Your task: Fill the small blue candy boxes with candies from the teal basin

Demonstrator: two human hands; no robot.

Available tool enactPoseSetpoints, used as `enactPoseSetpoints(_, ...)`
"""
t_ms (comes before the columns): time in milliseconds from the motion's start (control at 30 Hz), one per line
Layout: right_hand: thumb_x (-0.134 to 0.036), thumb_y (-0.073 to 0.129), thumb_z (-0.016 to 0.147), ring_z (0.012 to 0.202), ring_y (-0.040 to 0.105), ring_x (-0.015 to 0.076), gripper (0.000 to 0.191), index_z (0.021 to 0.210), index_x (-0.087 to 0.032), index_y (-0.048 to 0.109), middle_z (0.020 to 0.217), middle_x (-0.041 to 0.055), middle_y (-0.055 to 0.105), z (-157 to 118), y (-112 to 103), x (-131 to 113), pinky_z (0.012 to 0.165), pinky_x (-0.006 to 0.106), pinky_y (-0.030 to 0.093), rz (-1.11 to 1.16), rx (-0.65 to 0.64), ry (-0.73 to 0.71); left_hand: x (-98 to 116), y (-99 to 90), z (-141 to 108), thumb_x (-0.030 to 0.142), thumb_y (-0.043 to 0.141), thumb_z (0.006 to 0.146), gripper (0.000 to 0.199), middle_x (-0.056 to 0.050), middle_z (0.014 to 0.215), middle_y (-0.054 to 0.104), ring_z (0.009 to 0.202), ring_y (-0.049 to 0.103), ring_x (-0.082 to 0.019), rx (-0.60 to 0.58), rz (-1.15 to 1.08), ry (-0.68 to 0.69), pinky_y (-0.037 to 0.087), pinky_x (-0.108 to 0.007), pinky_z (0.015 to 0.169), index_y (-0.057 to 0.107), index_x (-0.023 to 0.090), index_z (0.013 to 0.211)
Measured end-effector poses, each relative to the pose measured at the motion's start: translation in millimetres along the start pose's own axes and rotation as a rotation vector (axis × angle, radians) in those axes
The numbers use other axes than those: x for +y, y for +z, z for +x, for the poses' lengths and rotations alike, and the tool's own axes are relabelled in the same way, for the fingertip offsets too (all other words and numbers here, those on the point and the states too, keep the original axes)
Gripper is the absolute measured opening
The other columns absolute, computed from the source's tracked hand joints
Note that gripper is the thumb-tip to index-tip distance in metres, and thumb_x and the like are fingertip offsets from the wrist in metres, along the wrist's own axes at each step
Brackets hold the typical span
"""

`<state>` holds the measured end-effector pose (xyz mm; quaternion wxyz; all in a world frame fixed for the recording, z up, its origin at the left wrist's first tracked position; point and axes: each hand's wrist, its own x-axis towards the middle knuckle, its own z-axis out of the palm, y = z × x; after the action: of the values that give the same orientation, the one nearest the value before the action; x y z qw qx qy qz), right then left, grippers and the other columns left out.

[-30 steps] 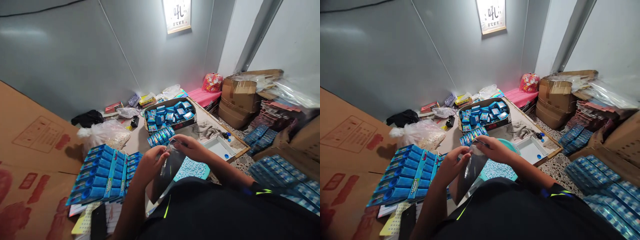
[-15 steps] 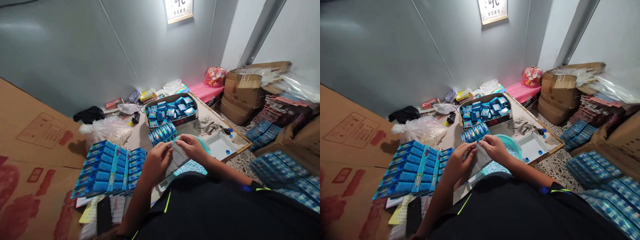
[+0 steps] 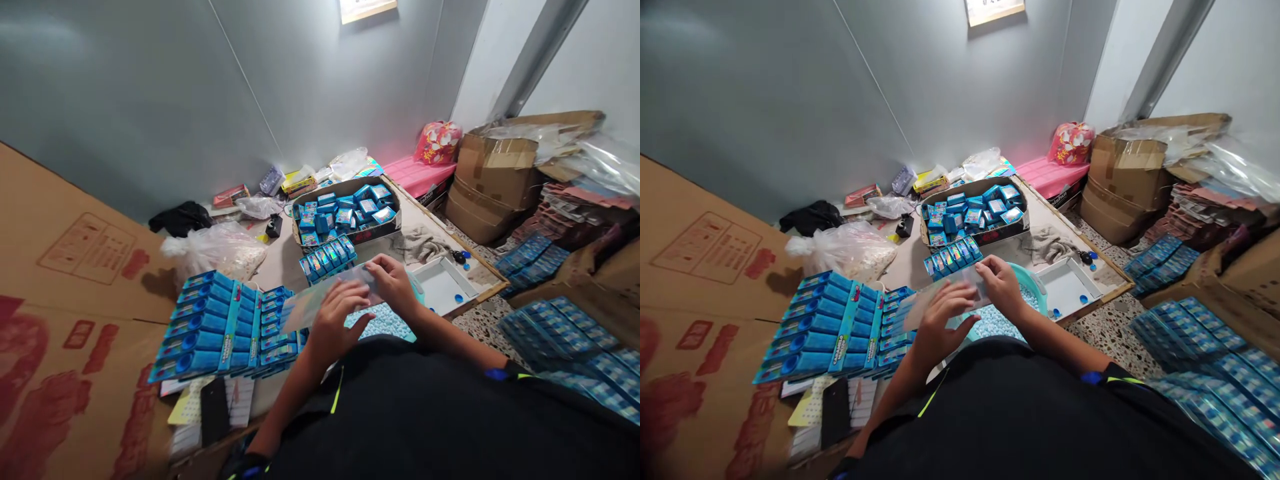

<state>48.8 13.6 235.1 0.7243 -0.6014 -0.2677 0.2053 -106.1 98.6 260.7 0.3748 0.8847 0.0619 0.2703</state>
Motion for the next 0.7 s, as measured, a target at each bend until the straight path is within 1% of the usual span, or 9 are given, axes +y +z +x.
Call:
enactPoseSetpoints(67, -0.049, 0.060, 0.087, 0.061, 0.045, 0.0125, 0.032, 0.074, -0.020, 0.056, 0.066, -0.0029, 0.052, 8.1, -12.3, 22.4, 0.057, 0.025, 0.037, -0.045, 0.024, 0.017, -7.7, 3.2, -9.3, 0.029, 0.071, 0.088, 0.009, -0.006, 0.100, 0.078, 0.101, 0.074, -0.024, 0.088, -0.238, -0.136, 0.051, -0.053, 0.107, 0.067, 0.024, 0.094)
enactPoseSetpoints(167, -0.052, 0.057, 0.084, 0.062, 0.049, 0.0151, 0.033, 0.078, -0.020, 0.058, 0.066, -0.0016, 0.054, 15.1, -43.4, 65.8, 0.059, 0.026, 0.042, -0.259, 0.032, 0.141, -32.8, -6.5, -21.5, 0.036, 0.077, 0.082, 0.028, -0.007, 0.096, 0.076, 0.089, 0.075, -0.021, 0.400, -0.467, -0.396, 0.060, -0.041, 0.086, 0.056, 0.022, 0.094)
enactPoseSetpoints(200, -0.052, 0.055, 0.083, 0.062, 0.051, 0.0162, 0.033, 0.078, -0.020, 0.058, 0.065, -0.0013, 0.054, 14.7, -55.4, 79.8, 0.060, 0.028, 0.044, -0.358, 0.019, 0.200, -43.8, -13.2, -25.9, 0.038, 0.081, 0.076, 0.037, -0.007, 0.097, 0.076, 0.089, 0.075, -0.021, 0.485, -0.479, -0.473, 0.060, -0.038, 0.083, 0.054, 0.022, 0.094)
enactPoseSetpoints(300, -0.040, 0.058, 0.076, 0.069, 0.057, 0.0221, 0.022, 0.081, -0.019, 0.060, 0.071, 0.0036, 0.059, 5.7, -85.8, 110.2, 0.071, 0.038, 0.051, -0.526, 0.000, 0.291, -76.9, -35.1, -44.4, 0.038, 0.089, 0.061, 0.052, -0.006, 0.092, 0.074, 0.092, 0.074, -0.021, 0.631, -0.425, -0.698, 0.058, -0.035, 0.084, 0.052, 0.020, 0.092)
enactPoseSetpoints(400, -0.025, 0.059, 0.072, 0.100, 0.061, 0.0316, 0.026, 0.096, -0.016, 0.065, 0.102, 0.0167, 0.065, -5.6, -92.6, 118.6, 0.098, 0.049, 0.047, -0.642, -0.001, 0.241, -97.8, -48.6, -69.2, 0.036, 0.091, 0.054, 0.061, -0.003, 0.083, 0.071, 0.086, 0.073, -0.019, 0.768, -0.425, -0.847, 0.057, -0.037, 0.087, 0.051, 0.019, 0.097)
enactPoseSetpoints(467, -0.020, 0.055, 0.078, 0.119, 0.055, 0.0340, 0.033, 0.109, -0.015, 0.065, 0.121, 0.0212, 0.061, -9.3, -78.0, 114.8, 0.110, 0.052, 0.039, -0.719, -0.073, 0.094, -102.7, -51.0, -84.5, 0.034, 0.091, 0.056, 0.069, -0.001, 0.082, 0.070, 0.084, 0.073, -0.018, 0.849, -0.417, -0.864, 0.056, -0.038, 0.090, 0.049, 0.018, 0.107)
enactPoseSetpoints(567, -0.024, 0.051, 0.090, 0.125, 0.054, 0.0325, 0.031, 0.117, -0.017, 0.065, 0.127, 0.0193, 0.060, -10.5, -28.7, 106.5, 0.113, 0.051, 0.039, -0.684, -0.318, -0.130, -103.4, -48.5, -101.3, 0.035, 0.089, 0.061, 0.073, -0.001, 0.084, 0.068, 0.085, 0.072, -0.018, 0.926, -0.375, -0.843, 0.055, -0.038, 0.091, 0.047, 0.018, 0.118)
enactPoseSetpoints(633, -0.033, 0.055, 0.094, 0.123, 0.057, 0.0299, 0.032, 0.122, -0.020, 0.063, 0.128, 0.0163, 0.060, -12.1, 16.2, 106.6, 0.109, 0.049, 0.044, -0.518, -0.506, -0.106, -104.8, -44.9, -109.0, 0.037, 0.087, 0.063, 0.071, -0.001, 0.085, 0.069, 0.085, 0.072, -0.017, 0.952, -0.358, -0.848, 0.055, -0.037, 0.091, 0.047, 0.018, 0.119)
enactPoseSetpoints(700, -0.042, 0.062, 0.092, 0.115, 0.061, 0.0266, 0.044, 0.132, -0.021, 0.056, 0.130, 0.0143, 0.060, -16.6, 63.3, 114.8, 0.099, 0.045, 0.051, -0.324, -0.646, 0.071, -109.0, -40.9, -115.0, 0.038, 0.086, 0.065, 0.070, -0.002, 0.088, 0.070, 0.084, 0.072, -0.017, 0.952, -0.352, -0.859, 0.055, -0.036, 0.090, 0.048, 0.018, 0.120)
